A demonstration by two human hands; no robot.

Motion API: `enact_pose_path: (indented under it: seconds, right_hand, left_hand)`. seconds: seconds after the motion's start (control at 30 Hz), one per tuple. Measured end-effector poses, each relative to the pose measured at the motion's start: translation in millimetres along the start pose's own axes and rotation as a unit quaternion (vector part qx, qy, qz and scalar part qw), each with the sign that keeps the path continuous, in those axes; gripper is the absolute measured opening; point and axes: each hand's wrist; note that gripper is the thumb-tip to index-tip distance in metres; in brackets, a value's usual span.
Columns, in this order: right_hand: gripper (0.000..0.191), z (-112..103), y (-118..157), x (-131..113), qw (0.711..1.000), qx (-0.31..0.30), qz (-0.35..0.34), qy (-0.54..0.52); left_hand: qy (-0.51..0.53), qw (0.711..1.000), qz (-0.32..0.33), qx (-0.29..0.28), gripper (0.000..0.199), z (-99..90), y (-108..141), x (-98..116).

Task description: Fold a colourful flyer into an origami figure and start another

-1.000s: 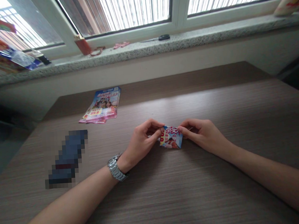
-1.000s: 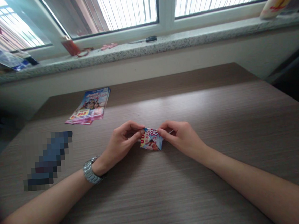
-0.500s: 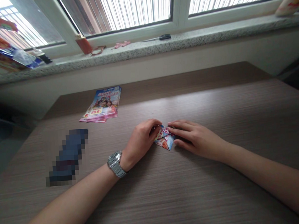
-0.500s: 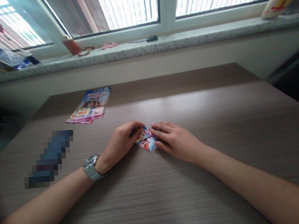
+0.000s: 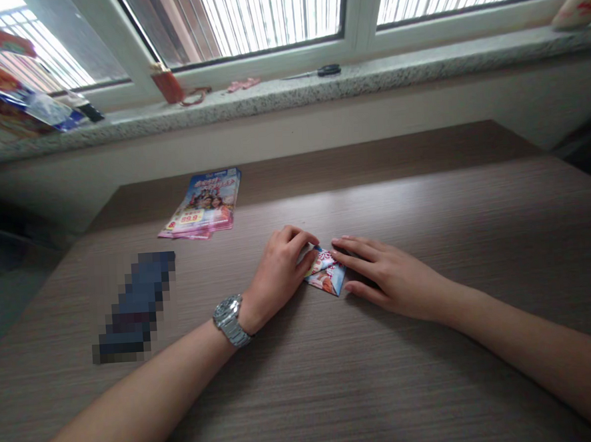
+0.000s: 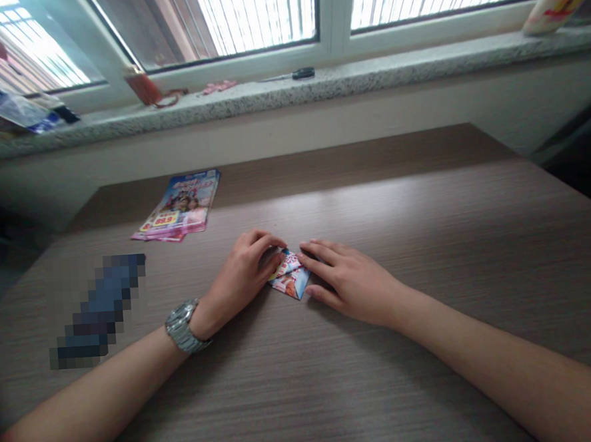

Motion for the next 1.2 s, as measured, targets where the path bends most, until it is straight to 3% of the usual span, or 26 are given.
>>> enact_pose_path:
  seconds: [0.33, 0.7, 1.2]
  right_hand:
    - [0.06, -4.2, 0.2, 0.7, 0.999, -0.016, -0.017, 0.039]
    - [0.062, -5.7, 1.6, 9.6, 0.997, -0.009, 0.012, 0.078]
    - [0.063, -2.4, 4.6, 14.5, 0.996, -0.022, 0.038, 0.077]
  left_hand:
    - [-0.005, 1.0, 0.028, 0.013, 0.01, 2.1, -1.4, -7.7]
    - [-0.111, 0.976, 0.181, -0.056, 0.036, -9.6, 4.9, 11.7]
    - [-0.12, 0.975, 0.143, -0.118, 0.047, -10.0, 10.0, 23.0]
Point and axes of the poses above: each hand's wrist, its own y-axis away from the middle knuckle, its own z-axis out of the palm, x = y × z, and after that the axes turned 4 degrees about x, right-handed
